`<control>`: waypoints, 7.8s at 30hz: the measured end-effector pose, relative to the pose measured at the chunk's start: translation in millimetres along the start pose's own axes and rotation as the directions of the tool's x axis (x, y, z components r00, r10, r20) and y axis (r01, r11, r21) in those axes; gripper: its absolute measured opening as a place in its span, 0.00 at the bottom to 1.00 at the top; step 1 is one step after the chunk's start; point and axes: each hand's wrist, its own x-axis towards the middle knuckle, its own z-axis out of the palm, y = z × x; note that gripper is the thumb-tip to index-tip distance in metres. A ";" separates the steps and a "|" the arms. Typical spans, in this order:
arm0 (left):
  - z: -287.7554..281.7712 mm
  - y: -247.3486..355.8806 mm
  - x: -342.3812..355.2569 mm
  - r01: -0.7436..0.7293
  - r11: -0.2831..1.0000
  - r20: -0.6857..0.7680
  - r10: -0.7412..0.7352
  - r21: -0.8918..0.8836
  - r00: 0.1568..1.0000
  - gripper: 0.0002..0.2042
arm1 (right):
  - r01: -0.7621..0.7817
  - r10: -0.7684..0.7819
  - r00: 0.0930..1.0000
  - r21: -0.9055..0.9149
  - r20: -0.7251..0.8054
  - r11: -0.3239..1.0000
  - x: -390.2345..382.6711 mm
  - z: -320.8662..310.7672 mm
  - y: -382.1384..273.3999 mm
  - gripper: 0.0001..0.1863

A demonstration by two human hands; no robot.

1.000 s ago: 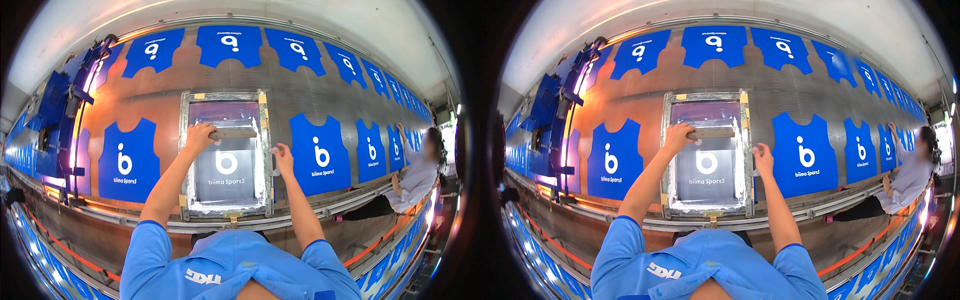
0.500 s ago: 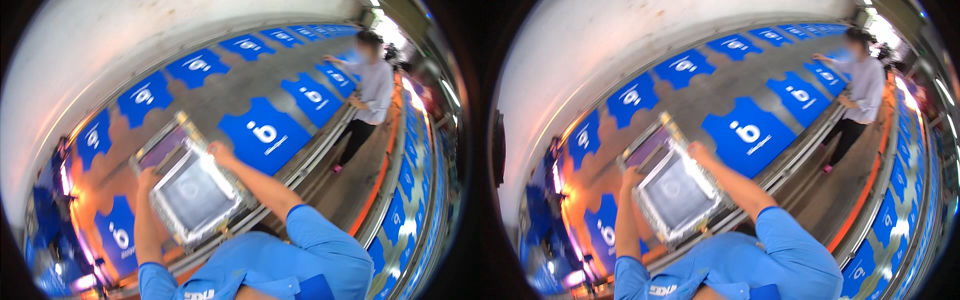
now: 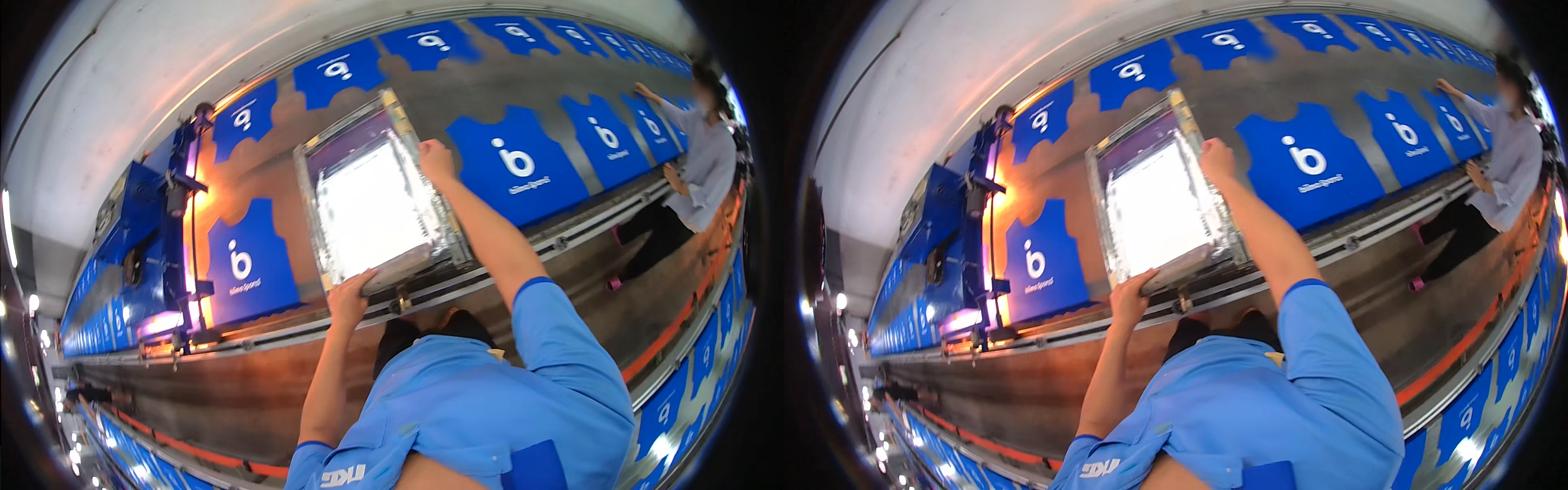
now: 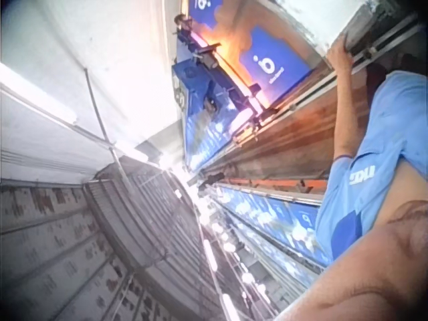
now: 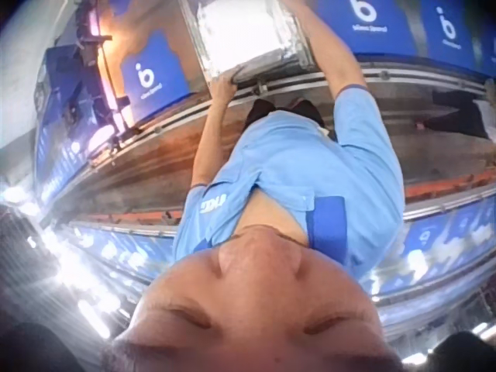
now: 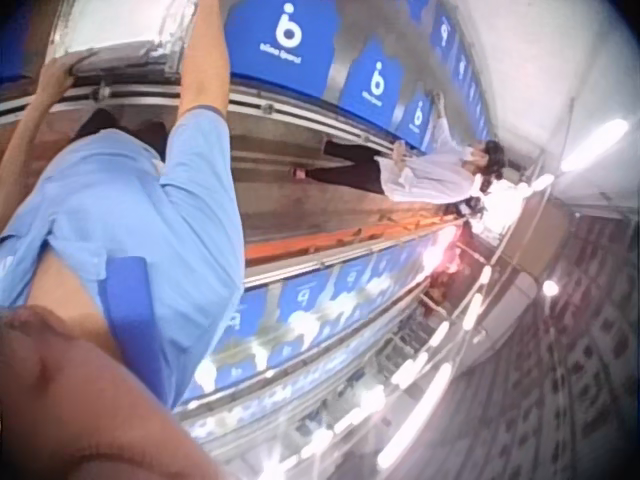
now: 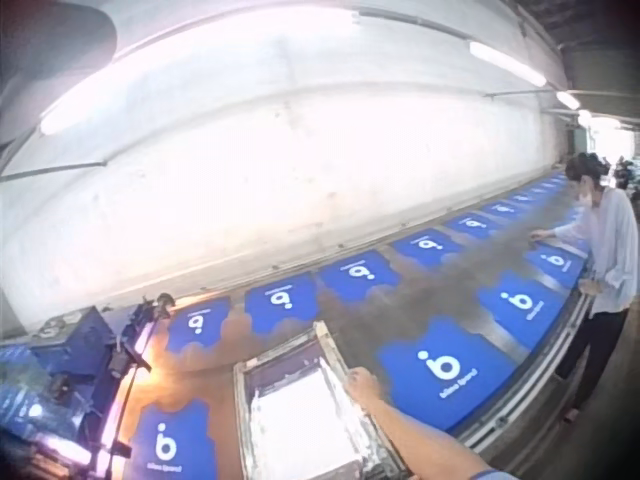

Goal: The person uses a squeegee to pull white ink across a screen-printing frame over a blue jersey on a conveyor. The person repeatedly repositions the frame and pulls the squeegee to apply ink to successive jerseys moving along the line.

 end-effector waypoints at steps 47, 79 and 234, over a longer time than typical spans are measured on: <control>-176.0 -122.0 -226.0 0.038 -0.095 0.054 -0.166 -0.995 0.985 0.46 | 0.344 0.037 0.831 0.566 -0.554 0.750 -585.7 -203.7 -85.9 0.07; -247.8 -370.6 -687.7 -0.588 0.072 -0.321 -0.887 -0.805 0.331 0.11 | -0.129 -0.700 0.583 0.897 0.414 0.423 -639.9 120.0 -384.8 0.09; -277.6 -740.2 -144.6 0.265 0.964 -0.169 -0.260 0.008 0.951 0.18 | -0.254 0.268 0.960 -0.147 0.080 0.956 -455.8 592.6 -237.5 0.18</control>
